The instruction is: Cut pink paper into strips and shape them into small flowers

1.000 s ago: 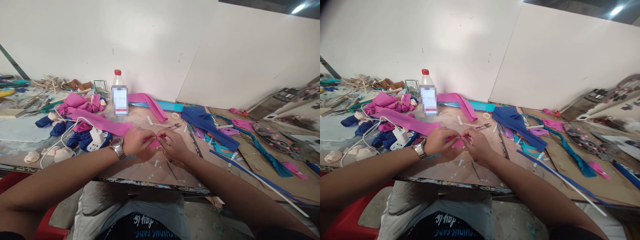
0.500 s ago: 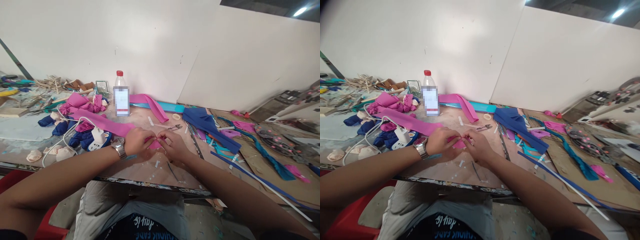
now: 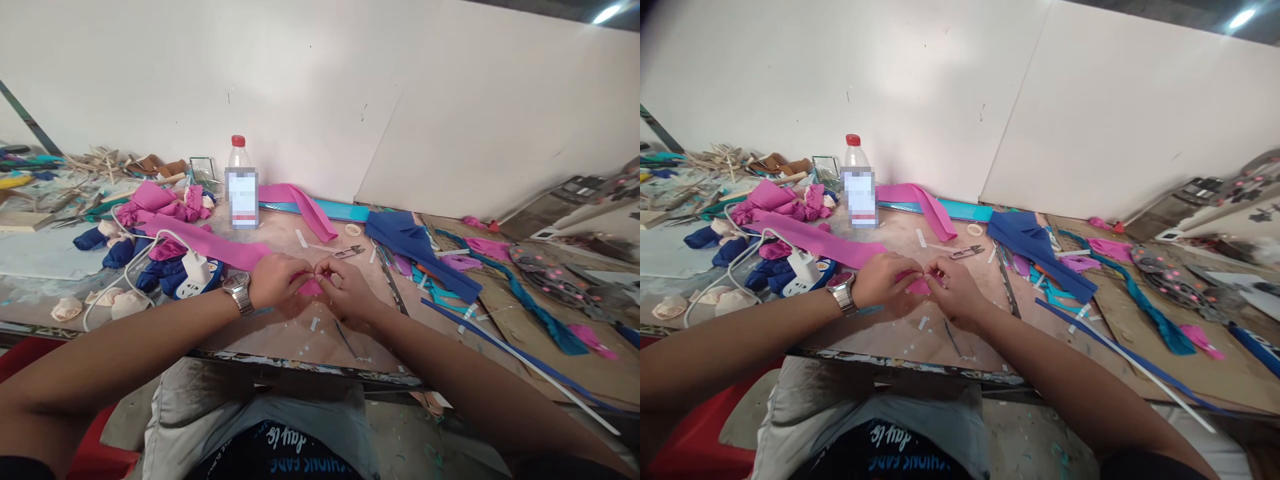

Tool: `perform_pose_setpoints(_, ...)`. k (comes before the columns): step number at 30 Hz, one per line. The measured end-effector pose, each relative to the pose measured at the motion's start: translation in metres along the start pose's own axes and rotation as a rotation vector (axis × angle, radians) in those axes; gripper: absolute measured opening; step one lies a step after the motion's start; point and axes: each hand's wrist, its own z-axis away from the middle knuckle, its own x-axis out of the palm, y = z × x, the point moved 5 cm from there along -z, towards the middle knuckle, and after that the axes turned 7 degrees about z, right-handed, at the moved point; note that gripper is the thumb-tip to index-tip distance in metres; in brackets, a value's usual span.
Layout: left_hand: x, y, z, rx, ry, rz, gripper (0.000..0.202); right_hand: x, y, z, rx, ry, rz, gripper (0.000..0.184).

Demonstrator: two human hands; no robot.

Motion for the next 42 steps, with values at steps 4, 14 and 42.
perform_pose_setpoints(4,-0.0004,-0.0002,0.0001,-0.026,-0.004,-0.002,0.026,-0.0025,-0.0016,-0.0007,0.008,0.002,-0.002,0.008)
perform_pose_setpoints(14,0.0038,0.0030,0.0013,-0.005,-0.024,0.066,0.026,0.0011,0.0024,-0.0006,-0.022,-0.021,0.027,0.008)
perform_pose_setpoints(42,0.0053,0.0015,0.0023,-0.025,-0.053,0.091,0.026,-0.0011,0.0016,-0.0015,-0.015,-0.070,0.008,0.009)
